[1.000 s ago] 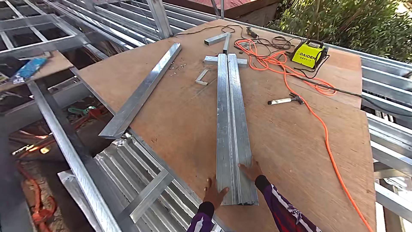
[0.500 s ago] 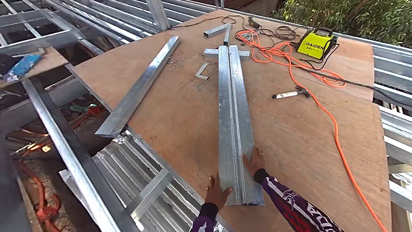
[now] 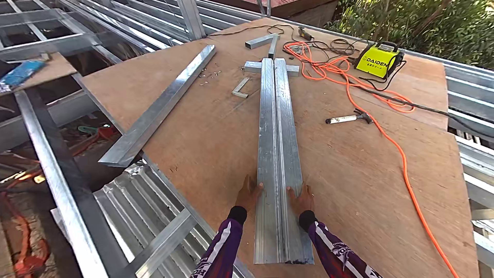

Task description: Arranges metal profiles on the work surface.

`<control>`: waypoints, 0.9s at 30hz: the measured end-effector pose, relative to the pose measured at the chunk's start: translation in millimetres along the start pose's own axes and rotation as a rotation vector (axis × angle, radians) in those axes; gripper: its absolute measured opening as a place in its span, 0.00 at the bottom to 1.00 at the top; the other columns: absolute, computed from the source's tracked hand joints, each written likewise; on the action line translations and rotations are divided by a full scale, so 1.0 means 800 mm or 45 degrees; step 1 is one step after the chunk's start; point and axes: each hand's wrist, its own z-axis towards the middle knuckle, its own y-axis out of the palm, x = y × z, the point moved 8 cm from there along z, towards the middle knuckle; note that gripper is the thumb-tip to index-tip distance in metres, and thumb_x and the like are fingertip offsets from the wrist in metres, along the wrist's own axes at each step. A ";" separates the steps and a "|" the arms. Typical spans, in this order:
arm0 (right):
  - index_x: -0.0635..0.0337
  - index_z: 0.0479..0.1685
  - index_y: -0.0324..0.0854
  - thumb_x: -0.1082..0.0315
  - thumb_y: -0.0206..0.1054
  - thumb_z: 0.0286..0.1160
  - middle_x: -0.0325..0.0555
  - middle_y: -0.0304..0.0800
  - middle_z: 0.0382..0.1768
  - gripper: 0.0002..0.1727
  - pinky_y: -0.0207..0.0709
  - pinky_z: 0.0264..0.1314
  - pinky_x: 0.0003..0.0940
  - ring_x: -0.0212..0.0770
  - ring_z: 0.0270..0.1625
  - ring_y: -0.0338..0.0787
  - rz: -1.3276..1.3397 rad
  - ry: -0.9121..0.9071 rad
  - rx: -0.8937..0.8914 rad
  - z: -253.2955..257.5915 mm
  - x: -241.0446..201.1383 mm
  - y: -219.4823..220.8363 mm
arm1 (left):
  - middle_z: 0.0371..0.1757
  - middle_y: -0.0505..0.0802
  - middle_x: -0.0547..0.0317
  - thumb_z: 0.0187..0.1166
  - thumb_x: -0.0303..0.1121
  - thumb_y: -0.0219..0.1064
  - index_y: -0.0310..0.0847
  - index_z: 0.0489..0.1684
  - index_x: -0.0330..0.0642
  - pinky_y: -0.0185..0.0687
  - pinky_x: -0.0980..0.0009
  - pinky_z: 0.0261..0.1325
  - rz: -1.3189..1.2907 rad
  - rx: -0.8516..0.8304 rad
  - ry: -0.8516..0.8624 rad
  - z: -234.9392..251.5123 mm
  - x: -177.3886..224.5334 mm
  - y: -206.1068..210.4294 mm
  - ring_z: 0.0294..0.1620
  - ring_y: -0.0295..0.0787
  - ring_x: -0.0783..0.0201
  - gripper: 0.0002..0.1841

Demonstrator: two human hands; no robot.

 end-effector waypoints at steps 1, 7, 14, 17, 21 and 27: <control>0.69 0.88 0.62 0.36 0.61 0.80 0.65 0.70 0.83 0.48 0.68 0.84 0.55 0.62 0.83 0.74 -0.008 -0.013 0.002 0.000 0.000 0.001 | 0.93 0.62 0.37 0.88 0.51 0.61 0.33 0.96 0.35 0.57 0.51 0.92 -0.107 0.024 0.030 0.026 0.006 -0.001 0.93 0.59 0.46 0.47; 0.71 0.87 0.63 0.40 0.55 0.85 0.65 0.72 0.82 0.44 0.70 0.82 0.57 0.62 0.82 0.75 0.013 -0.056 0.056 0.003 0.001 -0.001 | 0.96 0.46 0.34 0.87 0.36 0.63 0.81 0.77 0.48 0.58 0.51 0.90 0.006 0.058 0.334 0.106 0.073 0.046 0.95 0.53 0.42 0.21; 0.67 0.89 0.60 0.37 0.54 0.84 0.61 0.69 0.85 0.46 0.72 0.81 0.55 0.60 0.83 0.75 -0.078 -0.003 -0.015 0.000 0.001 0.002 | 0.98 0.41 0.39 0.84 0.30 0.61 0.45 0.97 0.49 0.58 0.52 0.91 0.037 0.077 0.386 0.107 0.063 0.047 0.96 0.48 0.46 0.40; 0.66 0.90 0.58 0.35 0.53 0.84 0.60 0.68 0.85 0.47 0.73 0.79 0.55 0.59 0.83 0.75 -0.158 0.038 -0.044 -0.003 -0.003 0.006 | 0.98 0.40 0.41 0.86 0.33 0.61 0.37 0.98 0.48 0.59 0.53 0.91 0.105 0.052 0.320 0.107 0.061 0.045 0.96 0.50 0.46 0.42; 0.64 0.92 0.55 0.33 0.51 0.83 0.59 0.66 0.86 0.49 0.75 0.78 0.54 0.58 0.83 0.75 -0.257 0.099 -0.091 -0.005 -0.006 0.010 | 0.98 0.39 0.42 0.86 0.37 0.64 0.30 0.98 0.46 0.58 0.53 0.92 0.183 0.030 0.278 0.103 0.057 0.044 0.96 0.49 0.48 0.47; 0.64 0.92 0.53 0.33 0.50 0.83 0.59 0.67 0.85 0.49 0.77 0.75 0.55 0.58 0.82 0.76 -0.301 0.118 -0.092 -0.005 -0.009 0.009 | 0.98 0.48 0.44 0.79 0.50 0.68 0.34 0.98 0.43 0.62 0.52 0.90 0.142 0.162 0.273 -0.006 0.017 0.042 0.94 0.56 0.51 0.52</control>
